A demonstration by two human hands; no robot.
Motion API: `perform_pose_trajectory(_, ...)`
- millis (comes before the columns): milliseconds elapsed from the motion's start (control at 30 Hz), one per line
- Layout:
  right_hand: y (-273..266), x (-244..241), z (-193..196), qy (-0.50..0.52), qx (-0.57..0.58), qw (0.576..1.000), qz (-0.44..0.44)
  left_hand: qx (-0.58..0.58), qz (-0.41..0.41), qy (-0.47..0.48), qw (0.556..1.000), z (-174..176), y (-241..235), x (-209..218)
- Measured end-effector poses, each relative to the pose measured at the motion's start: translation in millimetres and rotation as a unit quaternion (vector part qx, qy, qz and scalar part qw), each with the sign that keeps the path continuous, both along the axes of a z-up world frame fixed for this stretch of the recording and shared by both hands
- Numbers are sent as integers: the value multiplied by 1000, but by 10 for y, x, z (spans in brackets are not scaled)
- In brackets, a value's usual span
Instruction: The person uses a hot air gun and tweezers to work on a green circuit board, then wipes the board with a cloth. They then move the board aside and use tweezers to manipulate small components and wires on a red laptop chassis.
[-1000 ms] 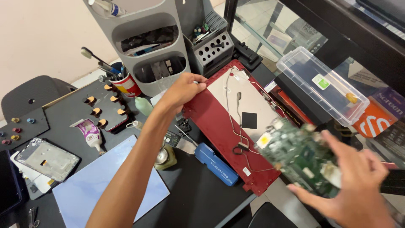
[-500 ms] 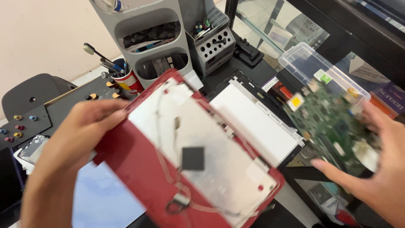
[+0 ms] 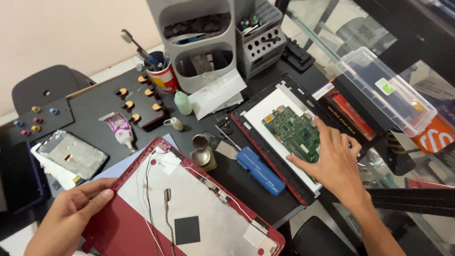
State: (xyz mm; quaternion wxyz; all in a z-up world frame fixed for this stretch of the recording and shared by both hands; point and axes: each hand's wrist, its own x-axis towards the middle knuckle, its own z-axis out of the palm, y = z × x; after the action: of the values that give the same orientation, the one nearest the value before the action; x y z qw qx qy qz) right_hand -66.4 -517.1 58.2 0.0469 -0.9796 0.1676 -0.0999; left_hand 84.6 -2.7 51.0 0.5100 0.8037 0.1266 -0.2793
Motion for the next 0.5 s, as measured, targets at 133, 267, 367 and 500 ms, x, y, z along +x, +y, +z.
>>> perform_pose_trajectory(133, 6, 92, -95, -25, -23, 999, -6, -40, 0, 20, 999, -66, 177, -174)
perform_pose_trajectory(267, -13, 99, -183, -23, -41, 999, -6, -41, 26, 33, 998, 75, 187, -278)
perform_pose_trajectory(367, -27, 80, -249, 1, -54, 999, -6, -90, 32, 34, 995, 7, 303, -347)
perform_pose_trajectory(500, 106, 186, -155, -12, -115, 993, 16, -141, 69, 13, 987, -195, 385, -463)
